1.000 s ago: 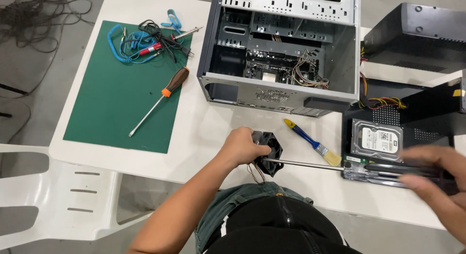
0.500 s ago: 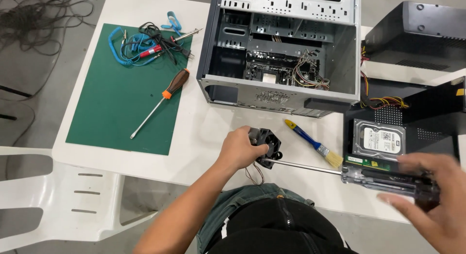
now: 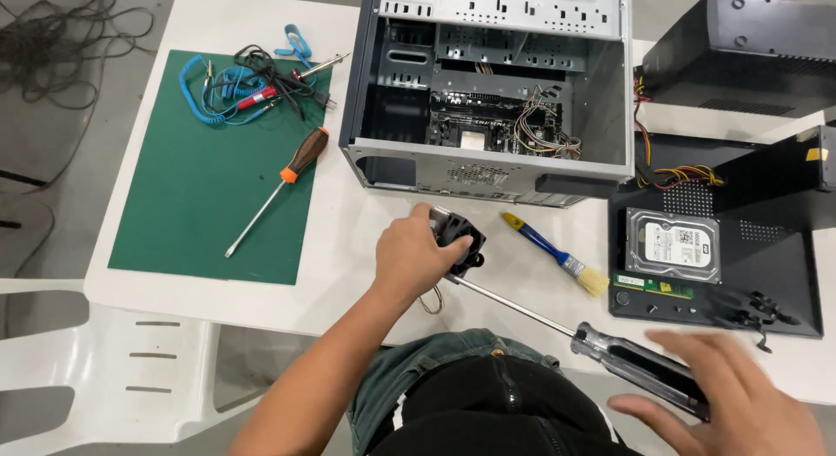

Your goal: The person is reassembling a CPU cooling unit by placing a fan onto a metal heatsink and securing it with screws using a manual screwdriver.

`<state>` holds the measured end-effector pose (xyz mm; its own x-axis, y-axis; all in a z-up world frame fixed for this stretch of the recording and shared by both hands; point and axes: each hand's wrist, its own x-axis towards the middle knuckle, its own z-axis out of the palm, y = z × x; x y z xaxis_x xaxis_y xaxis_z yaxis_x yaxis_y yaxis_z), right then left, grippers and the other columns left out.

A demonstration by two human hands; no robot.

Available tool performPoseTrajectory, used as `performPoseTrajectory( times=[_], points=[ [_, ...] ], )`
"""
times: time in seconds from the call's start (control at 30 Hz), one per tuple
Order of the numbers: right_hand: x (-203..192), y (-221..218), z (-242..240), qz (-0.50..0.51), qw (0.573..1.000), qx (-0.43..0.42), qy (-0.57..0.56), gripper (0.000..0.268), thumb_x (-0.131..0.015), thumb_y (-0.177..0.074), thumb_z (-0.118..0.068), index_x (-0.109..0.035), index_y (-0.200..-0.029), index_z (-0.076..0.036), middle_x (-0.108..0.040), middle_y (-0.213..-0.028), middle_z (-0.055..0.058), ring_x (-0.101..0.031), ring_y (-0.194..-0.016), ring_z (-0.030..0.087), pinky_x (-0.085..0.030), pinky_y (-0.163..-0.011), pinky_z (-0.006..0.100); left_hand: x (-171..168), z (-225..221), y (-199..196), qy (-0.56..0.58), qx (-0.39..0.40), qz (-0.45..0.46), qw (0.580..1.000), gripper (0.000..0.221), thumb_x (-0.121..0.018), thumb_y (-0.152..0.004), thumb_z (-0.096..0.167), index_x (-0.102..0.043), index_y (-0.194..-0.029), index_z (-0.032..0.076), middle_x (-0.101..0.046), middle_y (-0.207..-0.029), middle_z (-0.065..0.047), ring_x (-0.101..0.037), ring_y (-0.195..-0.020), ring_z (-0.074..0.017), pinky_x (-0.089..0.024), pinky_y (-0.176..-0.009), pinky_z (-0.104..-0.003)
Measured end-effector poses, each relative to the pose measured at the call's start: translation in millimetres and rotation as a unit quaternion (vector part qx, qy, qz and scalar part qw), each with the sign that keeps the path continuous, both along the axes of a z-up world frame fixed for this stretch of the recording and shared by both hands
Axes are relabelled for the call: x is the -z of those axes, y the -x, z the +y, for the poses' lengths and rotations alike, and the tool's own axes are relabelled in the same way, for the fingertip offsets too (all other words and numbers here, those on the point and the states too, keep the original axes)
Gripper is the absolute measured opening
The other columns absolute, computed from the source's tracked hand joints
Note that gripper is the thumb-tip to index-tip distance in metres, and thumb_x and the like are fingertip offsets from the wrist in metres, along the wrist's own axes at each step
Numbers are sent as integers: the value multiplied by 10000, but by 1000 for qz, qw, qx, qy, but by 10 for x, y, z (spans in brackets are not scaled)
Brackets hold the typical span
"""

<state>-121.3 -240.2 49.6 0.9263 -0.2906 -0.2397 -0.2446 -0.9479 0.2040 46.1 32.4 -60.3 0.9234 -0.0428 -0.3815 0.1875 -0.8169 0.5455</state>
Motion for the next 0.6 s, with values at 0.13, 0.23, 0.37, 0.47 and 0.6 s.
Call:
performPoseTrajectory(
  times=[0.13,0.23,0.37,0.47,0.6],
  points=[
    [58,166,-155,-201,959,-140,-142,407,-848,-681,-348,-704,-1060,-302,-633,-1094,-53,-655,-843,134,-531,-576,308,63,-3,17,-22,14,-17,1000,571,-674,-824,605,-509,-1025,97,-683,-850,-82,-654,-764,-332,-493,-587,-456],
    [39,153,-117,-244,921,-285,-101,560,-852,-671,-475,-728,-1100,-137,-734,-971,-8,-719,-755,167,-572,-592,324,95,13,66,-22,18,-12,1000,566,-634,-840,615,-513,-1044,101,-673,-797,-66,-651,-720,-315,-490,-571,-437],
    [193,182,-53,-162,968,-115,-157,472,-736,-718,-555,-743,-1076,-248,-727,-802,-101,-653,-595,103,-499,-535,262,207,53,72,-41,6,-86,995,606,-647,-836,613,-520,-1116,91,-704,-804,-101,-673,-718,-365,-505,-579,-466],
    [275,156,-127,-93,971,-34,-219,640,-835,-584,-532,-691,-1179,-347,-700,-1054,-117,-680,-932,101,-553,-765,310,215,38,31,-58,5,-98,993,608,-645,-845,627,-496,-1092,92,-696,-803,-110,-675,-701,-371,-507,-564,-469],
    [85,154,21,-260,903,-220,-262,262,-798,-757,-218,-708,-997,-165,-671,-1015,-13,-671,-822,129,-526,-808,257,196,62,4,-45,-7,-67,997,594,-552,-888,629,-486,-1073,69,-685,-817,-116,-669,-723,-371,-502,-587,-473]
  ],
)
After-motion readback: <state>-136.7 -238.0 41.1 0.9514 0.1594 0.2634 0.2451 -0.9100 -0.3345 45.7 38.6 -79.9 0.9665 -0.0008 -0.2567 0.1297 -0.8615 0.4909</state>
